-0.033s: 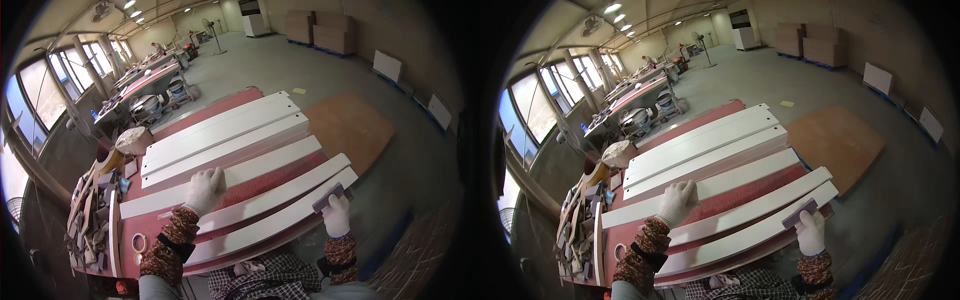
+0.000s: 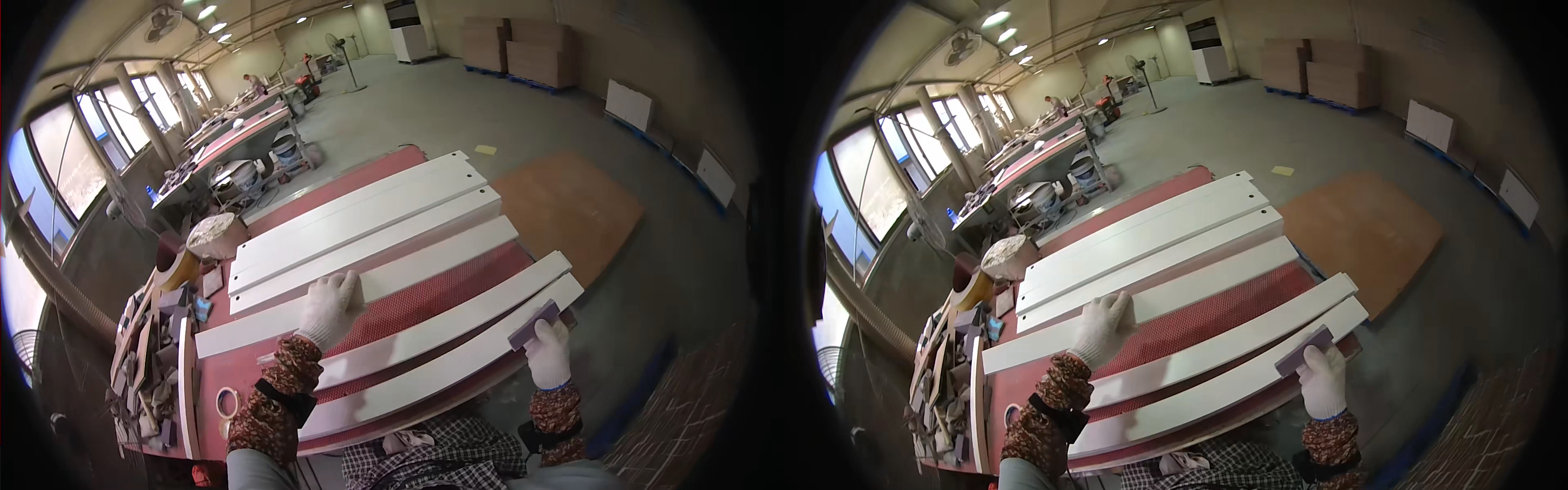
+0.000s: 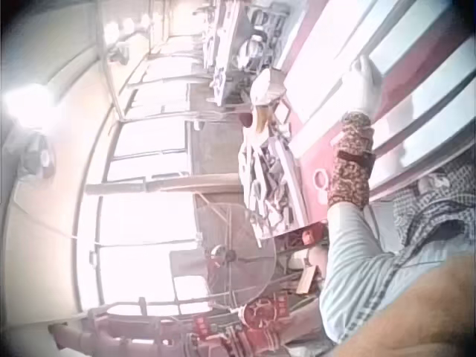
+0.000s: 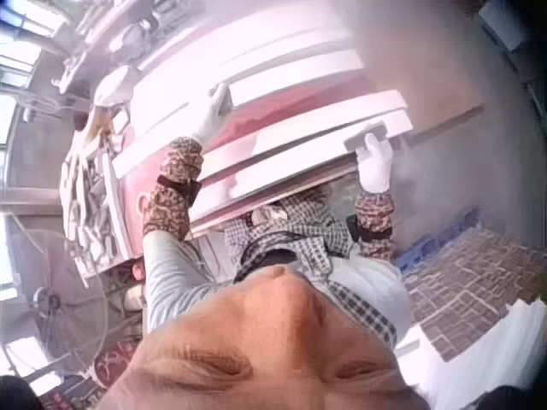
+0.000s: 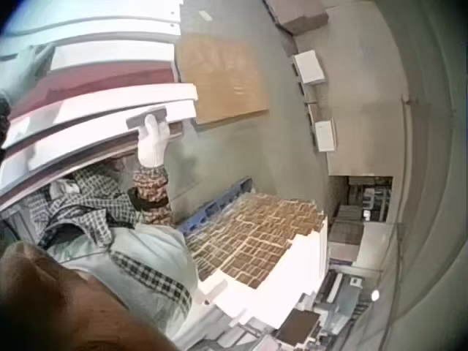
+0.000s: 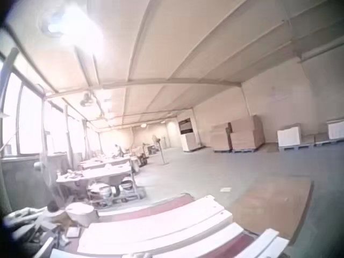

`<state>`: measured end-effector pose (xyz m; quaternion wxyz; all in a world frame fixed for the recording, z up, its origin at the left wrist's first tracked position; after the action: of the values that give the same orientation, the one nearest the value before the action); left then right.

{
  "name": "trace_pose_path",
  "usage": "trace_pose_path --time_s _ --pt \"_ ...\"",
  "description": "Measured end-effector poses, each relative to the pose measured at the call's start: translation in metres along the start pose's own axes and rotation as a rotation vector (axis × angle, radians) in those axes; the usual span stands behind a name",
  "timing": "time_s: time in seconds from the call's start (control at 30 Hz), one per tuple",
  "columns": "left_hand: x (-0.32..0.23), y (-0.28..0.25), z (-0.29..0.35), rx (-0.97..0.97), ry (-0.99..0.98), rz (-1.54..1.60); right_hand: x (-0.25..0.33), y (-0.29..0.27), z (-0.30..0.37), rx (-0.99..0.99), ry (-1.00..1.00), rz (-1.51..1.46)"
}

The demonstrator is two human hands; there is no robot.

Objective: The worker is sanding the edges of white wooden components and inspecting them at a workbench.

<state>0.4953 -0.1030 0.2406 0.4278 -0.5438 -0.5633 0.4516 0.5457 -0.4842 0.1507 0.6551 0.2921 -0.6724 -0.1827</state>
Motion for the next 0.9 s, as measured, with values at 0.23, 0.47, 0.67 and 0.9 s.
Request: trace_pose_path --time_s 0.23,0.47,0.67,0.9 --pt "0.04 0.025 -0.092 -0.019 0.041 0.006 -0.011 -0.02 -0.021 -0.032 0.038 -0.027" --pt "0.037 0.044 -0.123 -0.153 0.121 0.049 0.001 -0.018 -0.033 -0.041 -0.016 -0.016" --pt "0.05 0.068 -0.139 -0.145 0.052 0.097 -0.009 -0.031 -0.046 -0.059 -0.011 -0.051" --pt "-0.001 0.067 -0.106 -0.083 0.03 0.035 -0.008 -0.078 -0.035 -0.199 0.002 0.094"
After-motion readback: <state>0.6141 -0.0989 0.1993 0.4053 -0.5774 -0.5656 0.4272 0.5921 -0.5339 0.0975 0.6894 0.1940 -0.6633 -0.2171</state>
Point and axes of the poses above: each hand's wrist, its own z-axis away from the middle knuckle, its own y-axis out of the palm, x = y × z, the point moved 6 cm from there along -z, towards the middle knuckle, and after that the axes turned 3 degrees about -y, right-handed, at the moved point
